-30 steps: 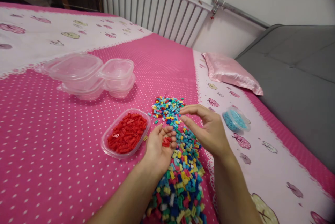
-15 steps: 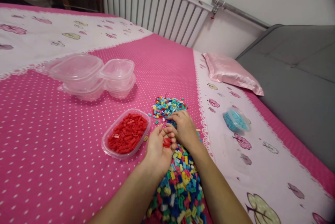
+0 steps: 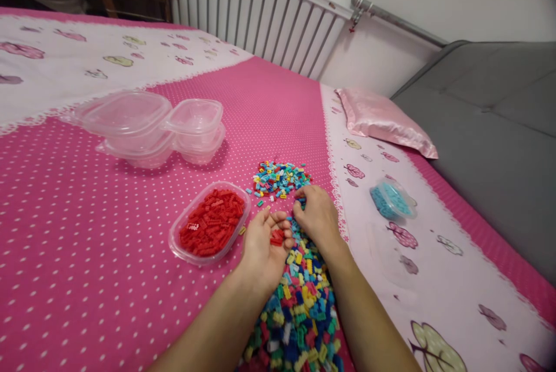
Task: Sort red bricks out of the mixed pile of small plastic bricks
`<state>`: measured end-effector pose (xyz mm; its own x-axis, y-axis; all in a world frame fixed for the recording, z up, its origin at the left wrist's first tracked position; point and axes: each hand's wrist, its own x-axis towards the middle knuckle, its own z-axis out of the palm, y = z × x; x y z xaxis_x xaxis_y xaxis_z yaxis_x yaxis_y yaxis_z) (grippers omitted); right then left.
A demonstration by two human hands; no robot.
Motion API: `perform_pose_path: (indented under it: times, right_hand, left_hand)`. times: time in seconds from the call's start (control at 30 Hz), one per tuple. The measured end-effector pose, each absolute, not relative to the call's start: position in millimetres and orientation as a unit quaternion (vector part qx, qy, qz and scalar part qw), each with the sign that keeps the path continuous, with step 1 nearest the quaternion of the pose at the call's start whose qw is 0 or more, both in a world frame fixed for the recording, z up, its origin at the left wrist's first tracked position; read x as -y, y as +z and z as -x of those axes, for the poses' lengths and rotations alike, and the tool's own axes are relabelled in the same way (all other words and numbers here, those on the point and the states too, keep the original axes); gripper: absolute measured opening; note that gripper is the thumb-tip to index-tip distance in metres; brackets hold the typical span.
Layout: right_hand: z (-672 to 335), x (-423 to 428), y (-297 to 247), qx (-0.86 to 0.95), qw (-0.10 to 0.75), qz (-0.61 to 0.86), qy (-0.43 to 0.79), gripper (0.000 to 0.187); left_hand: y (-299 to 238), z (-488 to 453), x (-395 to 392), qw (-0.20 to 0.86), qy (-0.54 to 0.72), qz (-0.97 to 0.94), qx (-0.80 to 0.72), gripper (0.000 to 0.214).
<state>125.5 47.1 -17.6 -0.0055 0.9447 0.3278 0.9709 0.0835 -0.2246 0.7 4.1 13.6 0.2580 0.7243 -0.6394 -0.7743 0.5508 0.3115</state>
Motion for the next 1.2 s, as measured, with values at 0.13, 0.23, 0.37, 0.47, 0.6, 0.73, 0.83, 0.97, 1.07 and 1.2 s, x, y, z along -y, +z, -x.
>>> perform_pose_path:
  times: [0.13, 0.23, 0.37, 0.47, 0.6, 0.73, 0.83, 0.97, 1.07, 1.2]
  right_hand:
    - [-139, -47, -14, 0.676, 0.214, 0.703, -0.053, 0.025]
    - [-156, -47, -15, 0.664, 0.206, 0.714, -0.08, 0.023]
    - [-167, -49, -12, 0.653, 0.202, 0.726, -0.073, 0.018]
    - [-159, -51, -7, 0.699, 0.243, 0.672, -0.021, 0.021]
    - [-139, -53, -8, 0.798, 0.276, 0.534, 0.046, 0.022]
    - [-126, -53, -19, 0.822, 0.255, 0.508, 0.037, 0.023]
    - [-125, -54, -25, 0.821, 0.24, 0.518, 0.022, 0.021]
    - [-125, -54, -27, 0.823, 0.233, 0.518, 0.012, 0.016]
    - [-124, -54, -27, 0.825, 0.231, 0.515, 0.009, 0.012]
    - [-124, -54, -26, 0.826, 0.235, 0.512, 0.007, 0.009]
  left_hand:
    - [14, 0, -4, 0.791, 0.473, 0.033, -0.387, 0.029]
    - [14, 0, -4, 0.792, 0.472, 0.032, -0.385, 0.028]
    - [14, 0, -4, 0.793, 0.473, 0.034, -0.383, 0.028]
    - [14, 0, -4, 0.792, 0.476, 0.035, -0.382, 0.028]
    - [14, -1, -4, 0.79, 0.479, 0.035, -0.38, 0.029]
    - [15, -1, -5, 0.786, 0.482, 0.031, -0.386, 0.03]
    - [15, -1, -5, 0.787, 0.485, 0.027, -0.381, 0.029]
    - [15, -1, -5, 0.788, 0.486, 0.026, -0.377, 0.028]
    - [14, -1, -4, 0.789, 0.485, 0.026, -0.376, 0.028]
    - [13, -2, -5, 0.79, 0.486, 0.025, -0.373, 0.028]
